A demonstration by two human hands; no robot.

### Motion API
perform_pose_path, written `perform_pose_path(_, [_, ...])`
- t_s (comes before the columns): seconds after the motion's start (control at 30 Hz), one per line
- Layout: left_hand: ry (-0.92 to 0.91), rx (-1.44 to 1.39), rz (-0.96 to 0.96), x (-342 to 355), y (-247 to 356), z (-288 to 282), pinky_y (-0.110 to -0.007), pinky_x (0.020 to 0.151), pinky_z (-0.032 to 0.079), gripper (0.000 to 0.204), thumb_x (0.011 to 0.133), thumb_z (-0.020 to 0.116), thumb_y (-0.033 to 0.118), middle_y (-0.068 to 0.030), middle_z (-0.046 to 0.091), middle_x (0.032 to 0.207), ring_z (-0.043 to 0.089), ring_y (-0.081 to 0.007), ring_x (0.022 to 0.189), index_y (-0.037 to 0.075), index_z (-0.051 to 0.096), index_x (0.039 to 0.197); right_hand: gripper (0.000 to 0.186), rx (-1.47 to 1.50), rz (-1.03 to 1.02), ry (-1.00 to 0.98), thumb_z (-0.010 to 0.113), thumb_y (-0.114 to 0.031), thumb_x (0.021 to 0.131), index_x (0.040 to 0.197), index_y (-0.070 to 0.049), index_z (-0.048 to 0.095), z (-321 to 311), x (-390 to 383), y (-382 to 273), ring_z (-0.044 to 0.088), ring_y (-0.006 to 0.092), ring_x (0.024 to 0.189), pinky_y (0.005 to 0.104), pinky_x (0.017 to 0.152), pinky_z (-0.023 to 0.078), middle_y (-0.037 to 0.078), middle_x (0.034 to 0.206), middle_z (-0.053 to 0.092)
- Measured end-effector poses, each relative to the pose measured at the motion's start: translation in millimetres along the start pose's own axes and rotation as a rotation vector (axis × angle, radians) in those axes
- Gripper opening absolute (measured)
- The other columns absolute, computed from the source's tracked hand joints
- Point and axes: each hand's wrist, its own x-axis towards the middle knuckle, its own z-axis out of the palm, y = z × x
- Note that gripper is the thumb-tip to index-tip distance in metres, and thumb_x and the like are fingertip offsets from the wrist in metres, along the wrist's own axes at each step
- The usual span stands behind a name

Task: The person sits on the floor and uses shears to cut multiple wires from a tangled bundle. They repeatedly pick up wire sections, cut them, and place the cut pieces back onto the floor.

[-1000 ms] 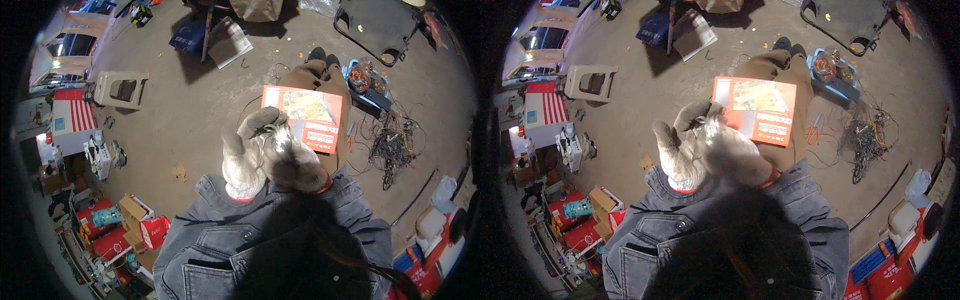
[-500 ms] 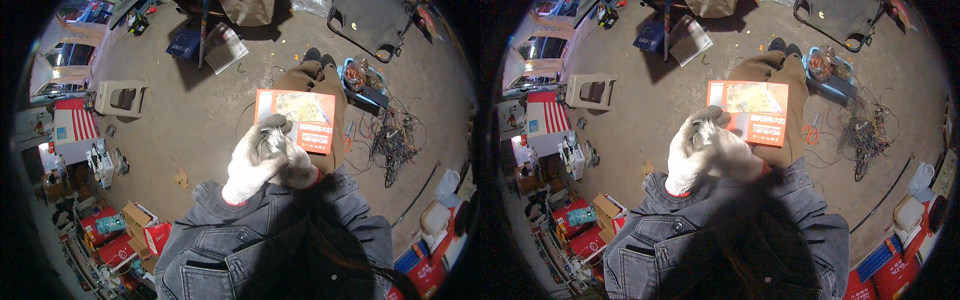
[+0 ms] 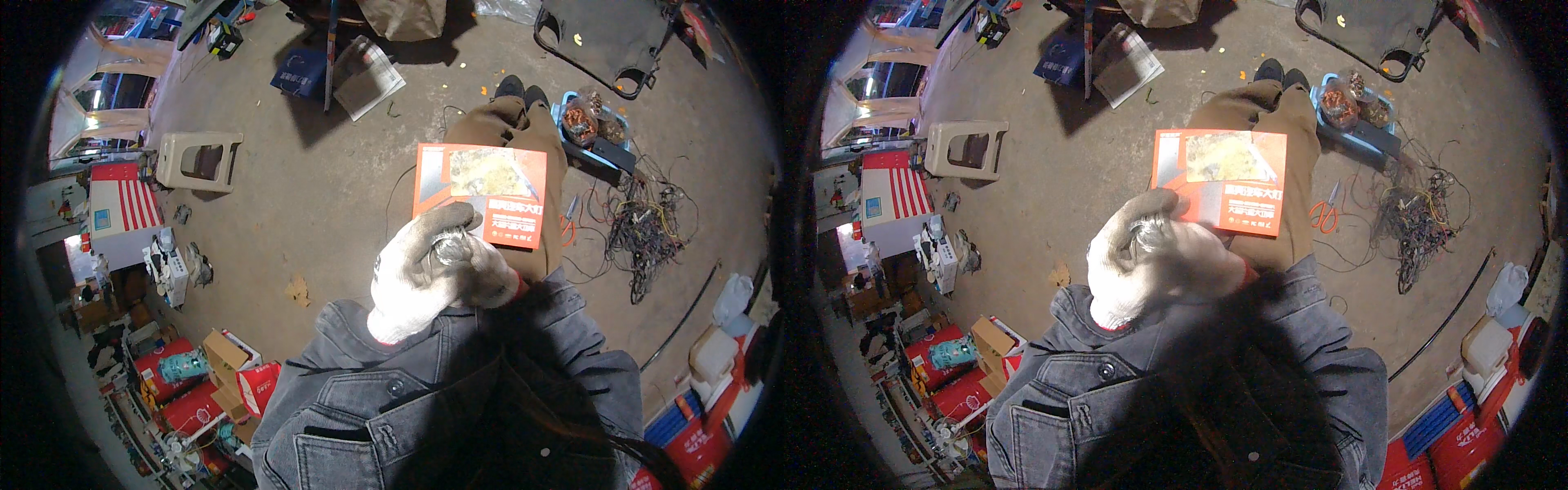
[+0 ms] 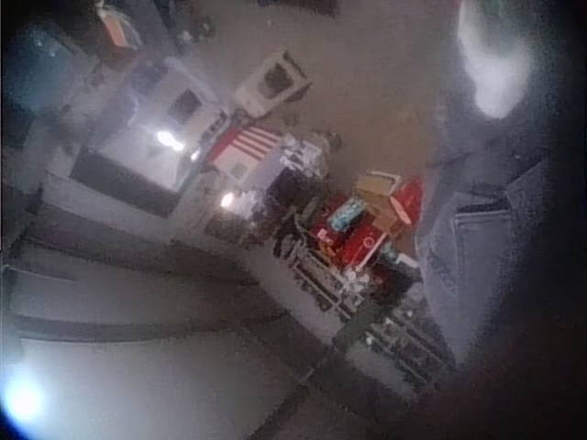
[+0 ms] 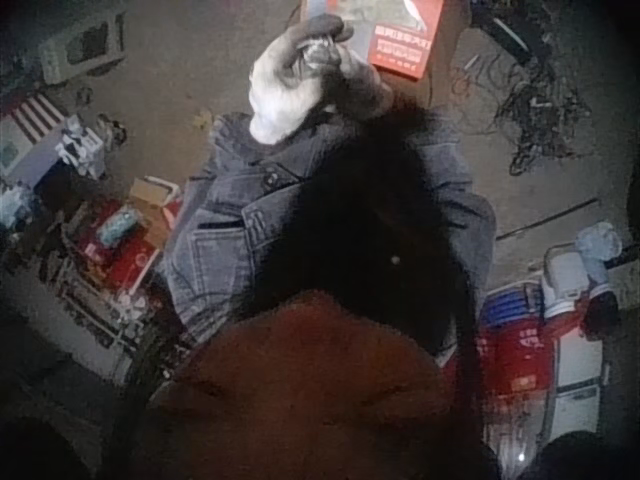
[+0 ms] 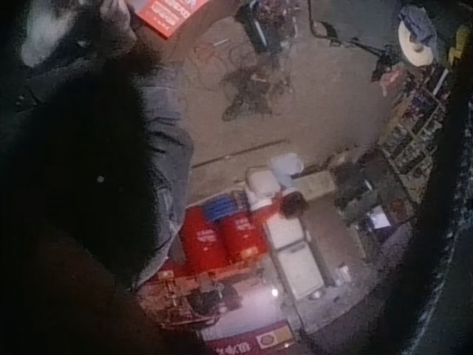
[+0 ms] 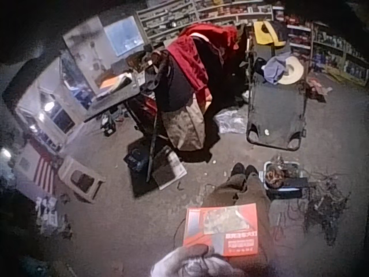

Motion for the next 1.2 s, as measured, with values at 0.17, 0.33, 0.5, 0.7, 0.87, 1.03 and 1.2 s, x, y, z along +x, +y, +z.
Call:
perform_pose_path(0.17, [0.027,0.029,-0.036,-3,6,2,-0.028,0.084,0.049,0.037,0.085,0.061,0.014,-0.0119,0.066,0.105,0.062,-0.0161,0.093,-0.005,0.058,0.117,0.046,0.001,-0.002,0.001,0.066,0.021,0.067,0.099,-0.003,0.044,2,-7,6,0.054,0.0318,0.071,0.0510,0.073,0.049,0.018,0.084,0.053])
perform_pose_path(0.33, [0.064,-0.004,0.020,-3,4,5,-0.029,0.084,0.049,0.036,0.083,0.062,0.012,-0.0124,0.067,0.104,0.064,-0.0186,0.093,-0.005,0.060,0.114,0.046,-0.008,0.004,-0.009,0.066,0.020,0.067,0.100,-0.003,0.042,2,-15,9,0.055,0.0339,0.080,0.0513,0.078,0.050,0.022,0.091,0.053])
perform_pose_path(0.5, [0.076,-0.040,-0.032,-5,2,5,-0.031,0.087,0.049,0.038,0.078,0.062,0.010,-0.0149,0.067,0.105,0.065,-0.0226,0.097,-0.004,0.062,0.113,0.046,-0.023,0.020,-0.037,0.066,0.020,0.068,0.101,-0.002,0.041,-3,-25,13,0.056,0.0361,0.088,0.0516,0.084,0.050,0.026,0.098,0.052])
perform_pose_path(0.7, [0.050,-0.056,-0.005,-2,4,3,-0.029,0.088,0.048,0.036,0.082,0.060,0.011,-0.0125,0.066,0.105,0.062,-0.0173,0.096,-0.007,0.060,0.112,0.046,0.004,0.000,-0.006,0.064,0.022,0.066,0.098,-0.003,0.043,-1,-20,11,0.052,0.0313,0.073,0.0507,0.076,0.047,0.017,0.084,0.051])
perform_pose_path(0.87, [0.069,-0.040,-0.047,-2,6,4,-0.030,0.089,0.047,0.038,0.081,0.059,0.014,-0.0144,0.066,0.107,0.062,-0.0189,0.099,-0.007,0.060,0.113,0.044,-0.063,-0.037,-0.004,0.062,0.023,0.065,0.094,-0.006,0.047,0,-23,14,0.046,0.0243,0.059,0.0455,0.066,0.040,0.008,0.071,0.050])
perform_pose_path(1.03, [0.092,0.001,-0.029,0,4,6,-0.031,0.089,0.048,0.039,0.081,0.060,0.016,-0.0151,0.067,0.107,0.063,-0.0211,0.100,-0.005,0.061,0.113,0.040,-0.084,-0.269,-0.104,0.061,0.021,0.069,0.096,-0.006,0.047,3,-59,52,0.047,0.0238,0.060,0.0420,0.066,0.042,0.007,0.071,0.051])
perform_pose_path(1.2, [0.099,0.057,0.019,-5,1,4,-0.033,0.087,0.050,0.032,0.082,0.056,0.013,-0.0148,0.069,0.103,0.066,-0.0241,0.096,-0.002,0.063,0.110,0.024,-0.194,-0.515,0.279,0.054,0.010,0.084,0.103,-0.005,0.050,12,-96,83,0.055,0.0171,0.069,0.0305,0.071,0.047,0.006,0.081,0.057])
